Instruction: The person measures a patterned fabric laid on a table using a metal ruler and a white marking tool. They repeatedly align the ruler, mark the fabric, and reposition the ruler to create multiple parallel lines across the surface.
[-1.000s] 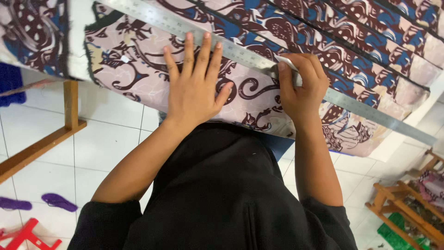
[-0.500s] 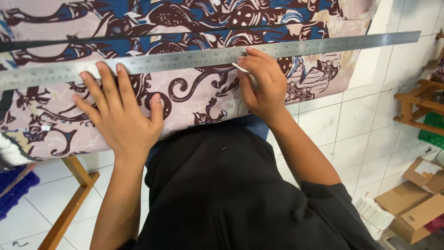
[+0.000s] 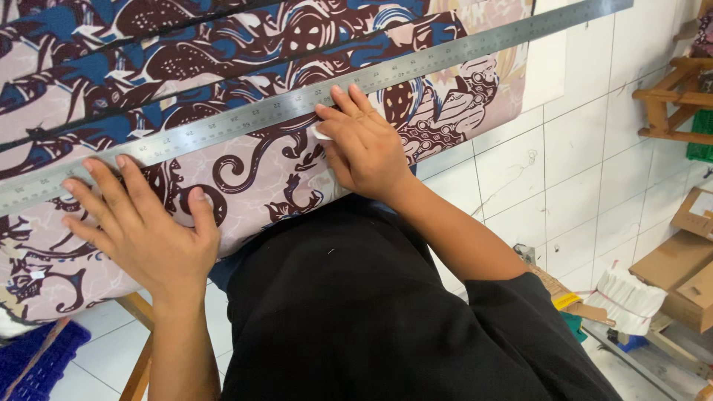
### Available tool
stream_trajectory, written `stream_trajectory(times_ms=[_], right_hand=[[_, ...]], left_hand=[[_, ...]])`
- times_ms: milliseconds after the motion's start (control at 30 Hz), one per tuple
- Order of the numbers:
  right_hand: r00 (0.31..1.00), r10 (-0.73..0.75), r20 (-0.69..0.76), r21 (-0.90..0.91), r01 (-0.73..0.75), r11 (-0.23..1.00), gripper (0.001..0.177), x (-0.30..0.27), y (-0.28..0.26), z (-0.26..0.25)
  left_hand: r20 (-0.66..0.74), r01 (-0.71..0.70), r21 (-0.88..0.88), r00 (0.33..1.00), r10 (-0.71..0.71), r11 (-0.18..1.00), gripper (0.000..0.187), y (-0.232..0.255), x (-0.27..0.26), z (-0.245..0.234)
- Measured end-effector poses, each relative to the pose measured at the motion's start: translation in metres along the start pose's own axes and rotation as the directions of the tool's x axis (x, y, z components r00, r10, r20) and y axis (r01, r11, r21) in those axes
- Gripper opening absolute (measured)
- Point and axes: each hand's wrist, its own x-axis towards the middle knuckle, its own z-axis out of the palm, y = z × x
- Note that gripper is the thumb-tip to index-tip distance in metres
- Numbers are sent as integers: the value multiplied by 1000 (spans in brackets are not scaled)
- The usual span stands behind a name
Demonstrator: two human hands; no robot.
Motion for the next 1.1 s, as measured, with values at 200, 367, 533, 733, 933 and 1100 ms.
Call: stream_trajectory(times_ms=[200,367,533,733,933,1100], right_hand=[[1000,-12,-10,-20,12,1000,24,-1,1,0],[1000,-10,-14,-23,10,1000,25,-3,2,-1],[1000,1,-15,-7,-2,1000,25,-2,3,-1],[1000,-2,-19,-5,2,1000,24,-3,3,0],[999,-13,-32,-11,13,1000,22,-3,4,1],[1000,-15,-24,-12,14,1000,22,-5,2,-2]], left_hand=[[-1,-14,20,1000,14,1000,85,2,0,-1],[21,4,25,1000,-5,1000,83,4,2,-3],[20,0,20,1000,0,1000,86,6,1,-3],[30,6,44,1000,-8,999,83,0,1,1],[32,33,38,999,-34,999,83,6,1,-1],[-36,-100,16,994,100,995,85,42,-3,10]])
